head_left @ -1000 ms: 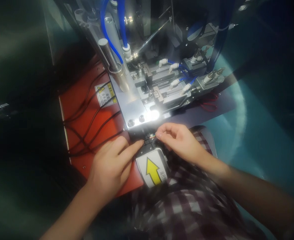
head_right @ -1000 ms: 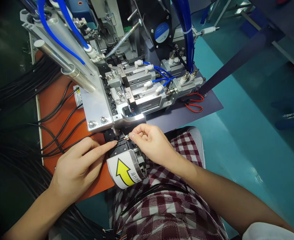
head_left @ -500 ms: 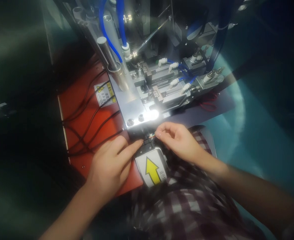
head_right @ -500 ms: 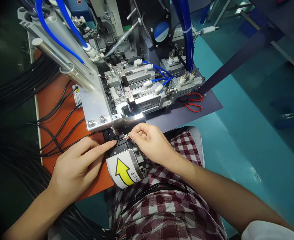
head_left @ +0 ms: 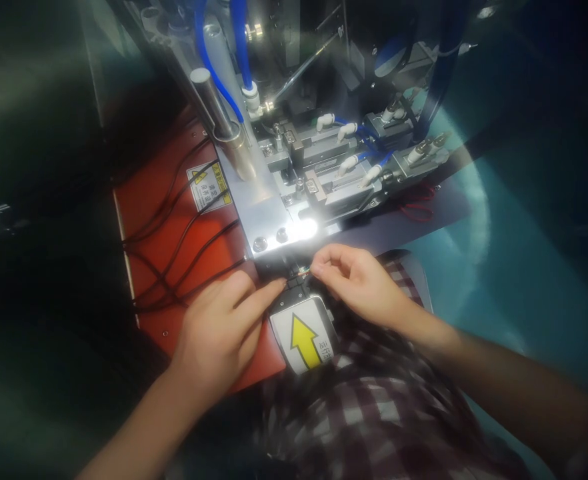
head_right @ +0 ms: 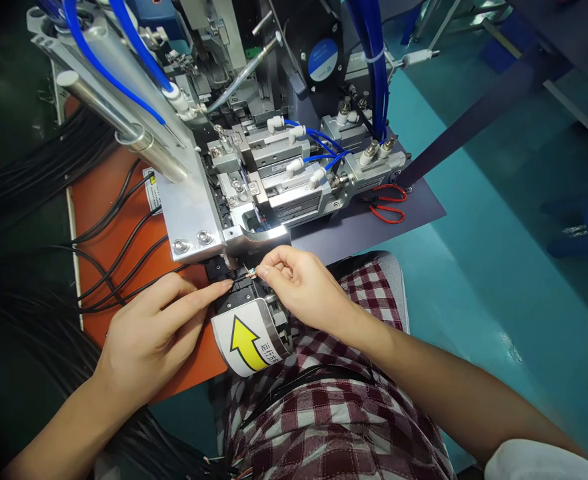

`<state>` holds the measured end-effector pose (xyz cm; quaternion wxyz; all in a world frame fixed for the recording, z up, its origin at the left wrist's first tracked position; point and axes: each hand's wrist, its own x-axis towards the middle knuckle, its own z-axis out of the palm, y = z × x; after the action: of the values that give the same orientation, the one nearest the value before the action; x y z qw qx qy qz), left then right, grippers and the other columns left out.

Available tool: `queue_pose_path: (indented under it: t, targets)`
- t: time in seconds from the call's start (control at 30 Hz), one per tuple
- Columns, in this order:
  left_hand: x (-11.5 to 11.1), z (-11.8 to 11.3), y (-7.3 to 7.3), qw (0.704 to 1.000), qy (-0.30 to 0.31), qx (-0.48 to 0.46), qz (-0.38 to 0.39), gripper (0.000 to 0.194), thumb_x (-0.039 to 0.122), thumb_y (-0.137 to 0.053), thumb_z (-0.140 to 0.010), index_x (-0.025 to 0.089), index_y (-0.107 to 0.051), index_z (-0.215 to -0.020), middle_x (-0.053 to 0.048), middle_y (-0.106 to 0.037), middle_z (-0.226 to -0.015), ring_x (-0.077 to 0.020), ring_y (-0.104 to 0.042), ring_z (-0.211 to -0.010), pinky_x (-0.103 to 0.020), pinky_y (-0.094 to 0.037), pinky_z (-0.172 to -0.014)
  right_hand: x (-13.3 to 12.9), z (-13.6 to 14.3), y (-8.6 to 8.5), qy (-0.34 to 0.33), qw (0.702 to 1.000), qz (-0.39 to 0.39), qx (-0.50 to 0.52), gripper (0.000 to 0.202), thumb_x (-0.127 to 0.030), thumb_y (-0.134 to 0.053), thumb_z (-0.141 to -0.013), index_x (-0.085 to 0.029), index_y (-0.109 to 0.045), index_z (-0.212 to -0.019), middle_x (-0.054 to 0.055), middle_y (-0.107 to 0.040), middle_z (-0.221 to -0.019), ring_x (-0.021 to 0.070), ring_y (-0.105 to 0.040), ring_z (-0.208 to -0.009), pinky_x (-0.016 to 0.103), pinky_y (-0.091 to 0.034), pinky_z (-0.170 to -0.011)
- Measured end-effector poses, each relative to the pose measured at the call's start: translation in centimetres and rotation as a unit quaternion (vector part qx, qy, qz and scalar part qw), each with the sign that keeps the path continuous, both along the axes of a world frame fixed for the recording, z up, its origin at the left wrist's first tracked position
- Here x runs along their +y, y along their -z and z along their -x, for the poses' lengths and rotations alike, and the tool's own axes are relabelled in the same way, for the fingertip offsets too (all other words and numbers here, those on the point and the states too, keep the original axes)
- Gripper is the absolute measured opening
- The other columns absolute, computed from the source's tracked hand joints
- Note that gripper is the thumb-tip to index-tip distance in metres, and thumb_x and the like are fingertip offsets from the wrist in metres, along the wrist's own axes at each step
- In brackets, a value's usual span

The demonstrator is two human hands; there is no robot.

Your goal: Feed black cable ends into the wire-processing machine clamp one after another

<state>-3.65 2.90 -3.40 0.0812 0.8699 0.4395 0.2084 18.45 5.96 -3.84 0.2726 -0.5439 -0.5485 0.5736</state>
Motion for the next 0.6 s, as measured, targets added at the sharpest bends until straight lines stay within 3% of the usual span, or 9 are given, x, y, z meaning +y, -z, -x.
queue_pose_path:
  t: [0.23, 0.47, 0.6]
  targets:
    - [0.02, 0.04, -0.05, 1.000, 0.000, -0.002, 0.001, 0.031, 0.005, -0.051, -0.087, 0.015, -0.064, -0.114, -0.003, -0.052, -0.081, -0.0120, -0.051, -0.070, -0.024, -0.042, -0.061, 0.02, -0.07, 0.23, -0.001, 1.000, 0.000, 0.009, 0.015, -0.029, -0.056, -0.088, -0.017, -0.058, -0.079, -0.002, -0.056, -0.067, 0.0096, -0.048, -0.056, 0.023, -0.039, -0.053]
    - [0.09, 0.02, -0.06, 1.000, 0.001, 0.002, -0.002, 0.031, 0.006, -0.051, -0.088, 0.017, -0.062, -0.114, -0.002, -0.052, -0.080, -0.0117, -0.051, -0.069, -0.023, -0.043, -0.060, -0.13, -0.05, 0.62, -0.002, 0.999, -0.033, -0.011, 0.015, -0.029, -0.054, -0.089, -0.018, -0.058, -0.080, 0.002, -0.062, -0.077, 0.0153, -0.058, -0.073, 0.026, -0.045, -0.064]
    - [0.13, 0.01, 0.01, 1.000, 0.001, 0.010, -0.006, 0.032, 0.007, -0.050, -0.088, 0.018, -0.062, -0.115, -0.002, -0.053, -0.080, -0.0119, -0.052, -0.069, -0.024, -0.043, -0.060, -0.27, 0.08, 0.46, -0.012, 0.996, -0.068, -0.057, 0.013, -0.026, -0.052, -0.089, -0.017, -0.058, -0.080, 0.003, -0.064, -0.079, 0.0158, -0.059, -0.072, 0.027, -0.045, -0.065]
